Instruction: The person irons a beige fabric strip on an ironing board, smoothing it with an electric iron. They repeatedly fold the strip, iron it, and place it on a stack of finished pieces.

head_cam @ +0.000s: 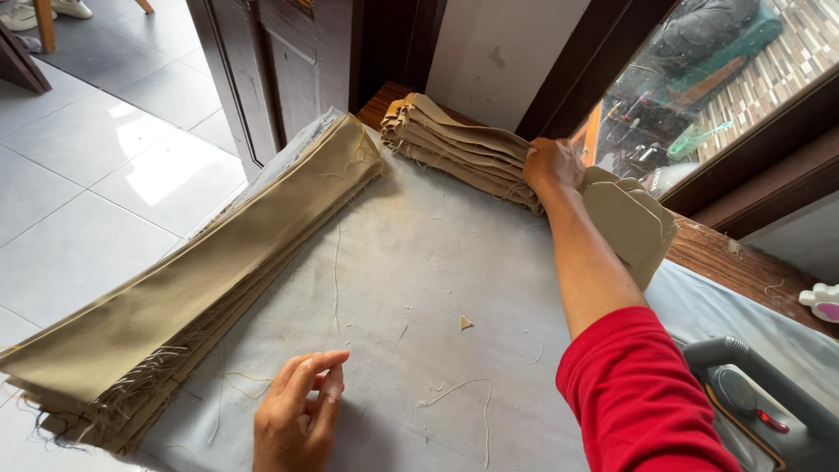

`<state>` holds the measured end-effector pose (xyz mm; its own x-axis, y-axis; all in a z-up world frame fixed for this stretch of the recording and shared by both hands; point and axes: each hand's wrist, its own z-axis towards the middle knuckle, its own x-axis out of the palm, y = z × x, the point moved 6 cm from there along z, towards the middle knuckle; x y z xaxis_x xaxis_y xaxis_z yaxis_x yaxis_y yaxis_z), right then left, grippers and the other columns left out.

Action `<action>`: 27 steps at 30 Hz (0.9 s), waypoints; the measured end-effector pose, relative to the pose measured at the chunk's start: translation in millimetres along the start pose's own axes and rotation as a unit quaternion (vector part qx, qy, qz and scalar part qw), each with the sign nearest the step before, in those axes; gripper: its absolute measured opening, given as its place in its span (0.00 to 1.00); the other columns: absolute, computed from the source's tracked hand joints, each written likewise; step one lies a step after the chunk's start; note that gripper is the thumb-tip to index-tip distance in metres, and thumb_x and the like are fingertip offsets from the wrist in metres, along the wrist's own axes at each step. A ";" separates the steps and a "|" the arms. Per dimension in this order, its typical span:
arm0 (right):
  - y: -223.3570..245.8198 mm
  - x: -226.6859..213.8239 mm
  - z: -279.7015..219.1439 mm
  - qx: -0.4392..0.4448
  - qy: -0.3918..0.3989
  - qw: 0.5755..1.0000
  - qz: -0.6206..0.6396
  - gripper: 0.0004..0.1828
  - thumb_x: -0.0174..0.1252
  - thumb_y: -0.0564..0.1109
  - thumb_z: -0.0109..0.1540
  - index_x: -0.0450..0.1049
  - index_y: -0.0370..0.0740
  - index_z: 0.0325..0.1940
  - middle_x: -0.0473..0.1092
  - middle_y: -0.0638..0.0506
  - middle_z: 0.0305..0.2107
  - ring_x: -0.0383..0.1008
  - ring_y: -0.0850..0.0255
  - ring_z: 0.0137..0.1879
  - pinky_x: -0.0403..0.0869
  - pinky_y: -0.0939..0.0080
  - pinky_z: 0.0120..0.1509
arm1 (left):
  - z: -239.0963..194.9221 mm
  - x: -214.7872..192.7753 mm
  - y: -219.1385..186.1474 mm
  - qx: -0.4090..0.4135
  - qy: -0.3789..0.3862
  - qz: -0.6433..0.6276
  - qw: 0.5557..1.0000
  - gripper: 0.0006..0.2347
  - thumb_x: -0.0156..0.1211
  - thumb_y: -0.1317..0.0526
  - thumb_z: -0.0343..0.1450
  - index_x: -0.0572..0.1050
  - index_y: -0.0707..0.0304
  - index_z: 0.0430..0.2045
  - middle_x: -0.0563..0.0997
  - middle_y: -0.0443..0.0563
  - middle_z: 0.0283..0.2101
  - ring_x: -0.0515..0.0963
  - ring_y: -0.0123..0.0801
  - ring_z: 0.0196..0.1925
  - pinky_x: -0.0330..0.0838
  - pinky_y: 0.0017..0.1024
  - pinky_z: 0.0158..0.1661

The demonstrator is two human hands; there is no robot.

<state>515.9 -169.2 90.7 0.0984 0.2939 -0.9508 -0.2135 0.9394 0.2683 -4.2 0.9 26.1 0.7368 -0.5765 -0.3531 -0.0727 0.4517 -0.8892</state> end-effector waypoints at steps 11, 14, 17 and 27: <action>52.3 -66.1 -165.1 -0.297 -0.107 0.930 -0.187 0.16 0.50 0.38 0.60 0.76 0.45 0.50 0.77 0.46 0.26 0.77 0.41 0.34 0.71 0.45 0.45 | 8.7 -6.4 -9.0 -0.003 0.020 -0.004 1.000 0.09 0.55 0.65 0.72 0.80 0.52 0.41 0.80 0.44 0.39 0.83 0.26 0.31 0.79 0.24 0.32; 43.9 -105.4 -284.6 -0.451 -0.264 0.828 -0.201 0.16 0.51 0.37 0.59 0.79 0.47 0.46 0.71 0.52 0.22 0.71 0.50 0.29 0.68 0.52 0.39 | 8.2 -10.2 -10.1 -0.033 0.002 -0.024 0.999 0.09 0.55 0.63 0.73 0.80 0.54 0.45 0.78 0.47 0.41 0.82 0.28 0.32 0.82 0.26 0.28; 12.5 -119.4 -376.3 -0.504 -0.255 0.788 -0.246 0.07 0.53 0.42 0.61 0.76 0.46 0.40 0.68 0.49 0.26 0.70 0.51 0.33 0.68 0.51 0.43 | 2.9 -16.0 -20.6 0.032 -0.047 -0.024 0.998 0.10 0.54 0.63 0.77 0.78 0.66 0.48 0.80 0.63 0.39 0.85 0.51 0.32 0.80 0.45 0.30; -89.3 -128.8 -431.6 -0.417 -0.064 0.903 -0.078 0.10 0.60 0.48 0.63 0.78 0.44 0.46 0.79 0.49 0.38 0.80 0.53 0.48 0.74 0.55 0.53 | -7.9 6.5 -14.4 0.120 0.012 0.177 0.977 0.10 0.62 0.56 0.76 0.78 0.52 0.49 0.81 0.53 0.44 0.84 0.51 0.41 0.79 0.47 0.41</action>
<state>102.8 -367.2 122.3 0.2906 0.2365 -0.9272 -0.8400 0.5270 -0.1288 -3.6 -14.7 34.3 0.6773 -0.3705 -0.6357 -0.1579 0.7706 -0.6174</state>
